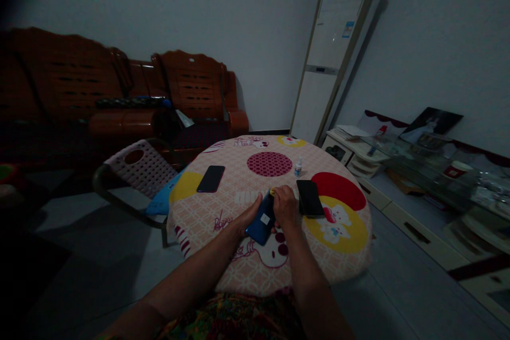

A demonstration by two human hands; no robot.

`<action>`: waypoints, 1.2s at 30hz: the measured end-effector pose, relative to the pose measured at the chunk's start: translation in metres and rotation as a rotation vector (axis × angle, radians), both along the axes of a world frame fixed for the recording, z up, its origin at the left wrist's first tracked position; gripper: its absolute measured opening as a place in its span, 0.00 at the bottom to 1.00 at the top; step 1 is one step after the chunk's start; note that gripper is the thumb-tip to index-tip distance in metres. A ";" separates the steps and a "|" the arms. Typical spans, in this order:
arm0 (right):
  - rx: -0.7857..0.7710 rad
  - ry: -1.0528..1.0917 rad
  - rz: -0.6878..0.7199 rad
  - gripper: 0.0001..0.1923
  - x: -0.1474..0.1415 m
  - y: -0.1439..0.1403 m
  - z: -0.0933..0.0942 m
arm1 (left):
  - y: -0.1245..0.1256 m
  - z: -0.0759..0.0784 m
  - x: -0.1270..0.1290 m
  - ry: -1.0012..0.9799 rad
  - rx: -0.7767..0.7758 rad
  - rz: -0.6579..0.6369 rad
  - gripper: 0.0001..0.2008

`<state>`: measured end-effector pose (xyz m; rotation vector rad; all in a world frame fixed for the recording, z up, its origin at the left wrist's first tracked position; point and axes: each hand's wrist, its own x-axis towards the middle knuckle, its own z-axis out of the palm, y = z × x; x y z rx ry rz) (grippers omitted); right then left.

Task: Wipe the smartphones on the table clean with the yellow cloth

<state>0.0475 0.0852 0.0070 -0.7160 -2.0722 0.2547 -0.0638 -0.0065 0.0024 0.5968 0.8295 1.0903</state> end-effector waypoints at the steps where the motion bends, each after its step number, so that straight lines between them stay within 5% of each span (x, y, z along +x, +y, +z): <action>1: 0.004 -0.006 0.006 0.13 0.000 0.000 0.001 | -0.001 0.001 0.000 0.004 0.000 0.005 0.43; 18: 0.113 -0.186 0.089 0.14 0.005 -0.019 0.001 | 0.004 -0.002 0.000 -0.010 -0.063 0.146 0.39; 29: 0.093 -0.170 -0.062 0.13 0.000 -0.005 -0.001 | 0.000 0.002 0.002 0.033 -0.050 0.039 0.41; 36: 0.121 -0.215 0.002 0.13 0.002 -0.021 -0.001 | 0.004 -0.001 0.001 -0.020 -0.073 0.160 0.36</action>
